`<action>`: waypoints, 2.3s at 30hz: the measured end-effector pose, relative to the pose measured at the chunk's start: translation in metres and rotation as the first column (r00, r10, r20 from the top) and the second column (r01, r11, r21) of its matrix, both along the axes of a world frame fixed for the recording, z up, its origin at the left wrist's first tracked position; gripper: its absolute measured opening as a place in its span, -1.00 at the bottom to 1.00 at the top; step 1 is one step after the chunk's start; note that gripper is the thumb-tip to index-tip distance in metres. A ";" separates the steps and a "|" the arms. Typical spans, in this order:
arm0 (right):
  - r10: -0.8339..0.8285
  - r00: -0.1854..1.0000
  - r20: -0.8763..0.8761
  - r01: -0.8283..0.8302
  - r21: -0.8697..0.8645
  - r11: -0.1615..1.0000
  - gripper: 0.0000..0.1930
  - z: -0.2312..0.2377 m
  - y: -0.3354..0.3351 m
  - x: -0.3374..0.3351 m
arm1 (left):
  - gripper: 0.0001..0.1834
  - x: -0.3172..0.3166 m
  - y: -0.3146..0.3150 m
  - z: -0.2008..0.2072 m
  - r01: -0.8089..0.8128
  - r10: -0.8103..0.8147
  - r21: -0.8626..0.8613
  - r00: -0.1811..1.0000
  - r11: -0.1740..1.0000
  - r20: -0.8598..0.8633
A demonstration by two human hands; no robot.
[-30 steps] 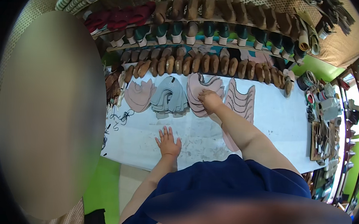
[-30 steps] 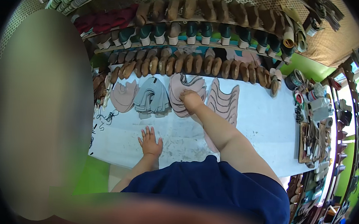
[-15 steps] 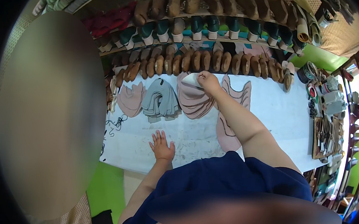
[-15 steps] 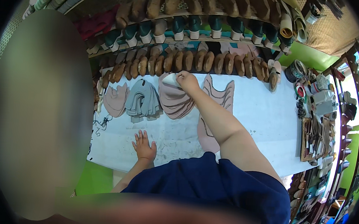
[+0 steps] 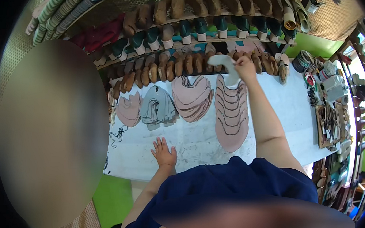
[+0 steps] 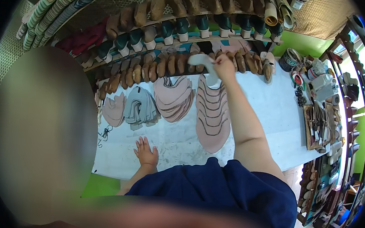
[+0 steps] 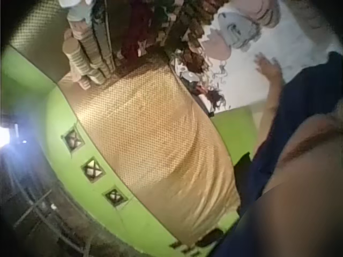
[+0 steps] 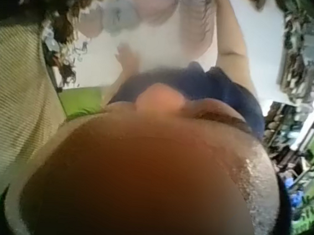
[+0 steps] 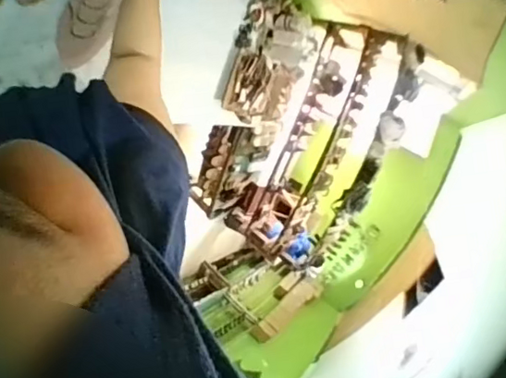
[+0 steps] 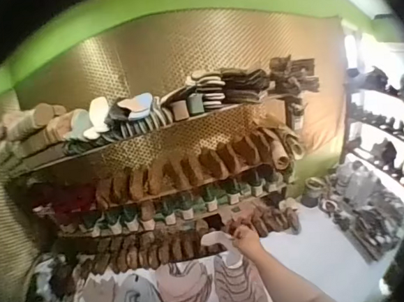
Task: Arranging and inspecting precut shoe upper components on a workbench.
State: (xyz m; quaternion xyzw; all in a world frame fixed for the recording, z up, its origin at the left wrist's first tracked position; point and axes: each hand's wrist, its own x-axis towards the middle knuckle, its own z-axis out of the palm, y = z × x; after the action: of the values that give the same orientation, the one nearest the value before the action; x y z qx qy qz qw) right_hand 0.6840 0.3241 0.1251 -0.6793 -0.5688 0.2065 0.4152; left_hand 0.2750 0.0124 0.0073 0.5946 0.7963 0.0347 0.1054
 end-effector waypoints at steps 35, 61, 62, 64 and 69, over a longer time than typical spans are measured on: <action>0.267 0.766 0.584 -0.231 -0.137 0.963 -0.69 -0.120 -0.110 0.076 | -0.14 0.002 0.001 0.008 0.003 -0.003 -0.022 1.000 1.000 0.002; 0.219 0.903 -0.370 -0.292 -0.152 0.944 -0.79 -0.064 -0.015 -0.160 | -0.13 -0.005 -0.002 -0.002 0.003 -0.005 0.032 0.998 0.999 0.062; 0.213 0.904 -0.370 -0.285 -0.151 0.947 -0.79 -0.056 -0.005 -0.147 | -0.13 -0.004 -0.002 -0.002 0.003 -0.004 0.024 0.998 1.000 0.061; 0.221 0.962 -0.160 -0.227 -0.017 0.974 -0.82 -0.030 0.006 -0.118 | -0.13 -0.004 -0.002 -0.002 0.006 -0.007 0.015 0.998 1.000 0.056; 0.075 0.942 0.327 -0.083 0.011 0.997 -0.84 0.033 -0.001 -0.018 | -0.12 -0.003 -0.001 -0.001 0.016 -0.016 0.021 0.999 1.000 0.042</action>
State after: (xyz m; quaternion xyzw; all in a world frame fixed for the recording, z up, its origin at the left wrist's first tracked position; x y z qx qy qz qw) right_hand 0.6661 0.3235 0.1581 -0.6756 -0.6589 0.1006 0.3151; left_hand 0.2722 0.0116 0.0060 0.6011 0.7887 0.0546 0.1164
